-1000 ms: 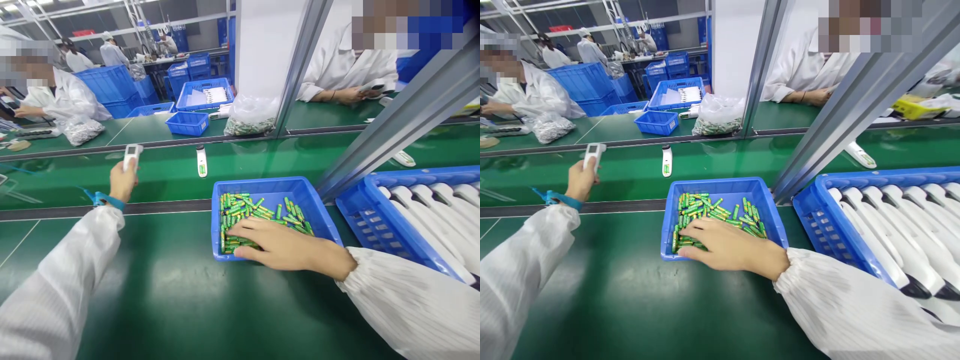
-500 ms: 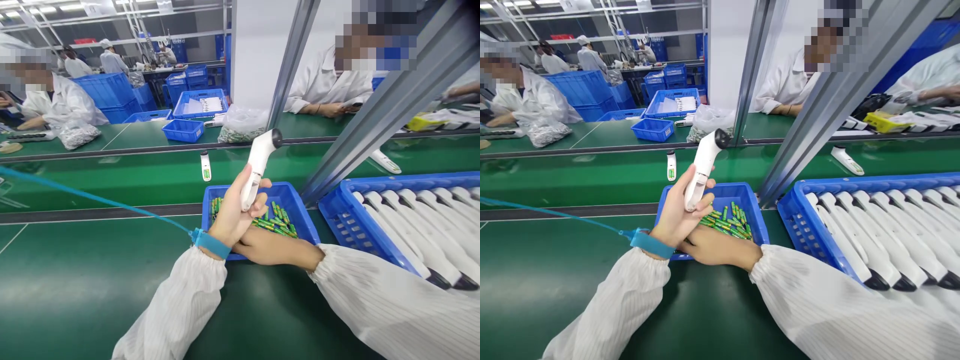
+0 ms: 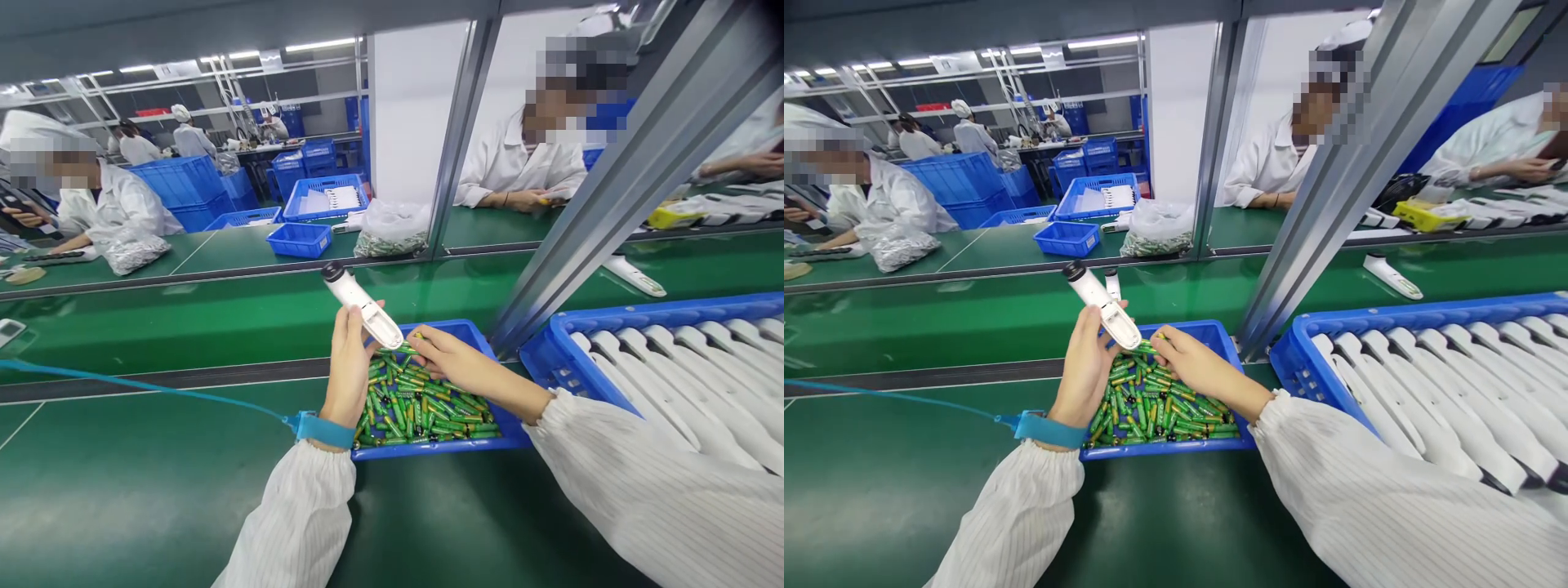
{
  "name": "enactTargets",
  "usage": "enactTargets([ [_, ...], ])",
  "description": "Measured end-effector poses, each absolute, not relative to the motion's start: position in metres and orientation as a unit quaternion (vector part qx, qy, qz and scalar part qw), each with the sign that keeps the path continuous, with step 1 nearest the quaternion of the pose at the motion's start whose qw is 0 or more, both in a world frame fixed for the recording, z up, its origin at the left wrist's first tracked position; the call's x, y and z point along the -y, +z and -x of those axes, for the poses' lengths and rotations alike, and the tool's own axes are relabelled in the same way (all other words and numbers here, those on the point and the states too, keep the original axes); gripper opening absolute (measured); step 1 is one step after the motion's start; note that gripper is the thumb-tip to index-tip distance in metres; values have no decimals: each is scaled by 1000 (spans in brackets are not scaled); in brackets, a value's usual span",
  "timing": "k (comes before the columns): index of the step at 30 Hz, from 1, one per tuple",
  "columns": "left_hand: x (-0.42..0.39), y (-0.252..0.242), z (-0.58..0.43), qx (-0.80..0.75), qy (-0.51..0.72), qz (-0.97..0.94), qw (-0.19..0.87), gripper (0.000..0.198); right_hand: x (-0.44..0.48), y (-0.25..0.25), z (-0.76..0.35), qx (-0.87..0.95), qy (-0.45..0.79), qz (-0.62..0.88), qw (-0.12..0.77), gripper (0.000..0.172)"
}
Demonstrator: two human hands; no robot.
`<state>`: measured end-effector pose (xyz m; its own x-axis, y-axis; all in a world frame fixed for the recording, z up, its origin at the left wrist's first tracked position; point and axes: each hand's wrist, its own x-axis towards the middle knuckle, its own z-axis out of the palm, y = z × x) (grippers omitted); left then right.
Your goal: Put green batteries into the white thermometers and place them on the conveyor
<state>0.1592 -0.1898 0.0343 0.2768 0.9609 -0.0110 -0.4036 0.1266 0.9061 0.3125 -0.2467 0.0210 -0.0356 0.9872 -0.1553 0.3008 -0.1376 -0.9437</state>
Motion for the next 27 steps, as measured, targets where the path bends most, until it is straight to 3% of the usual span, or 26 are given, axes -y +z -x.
enactTargets([
  [4,189,37,-158,-327,524,-382,687,27,243,24,-317,481,519,563,427,47],
  [7,191,37,-157,-320,489,-387,713,28,246,30,-317,502,485,563,443,44],
  [14,197,36,-155,-280,403,-436,754,38,257,44,-316,635,241,648,345,23],
  [21,198,37,-155,-277,391,-459,748,46,256,49,-325,659,206,638,342,26],
  [27,199,35,-154,-258,397,-486,734,74,256,41,-324,656,203,658,309,23],
])
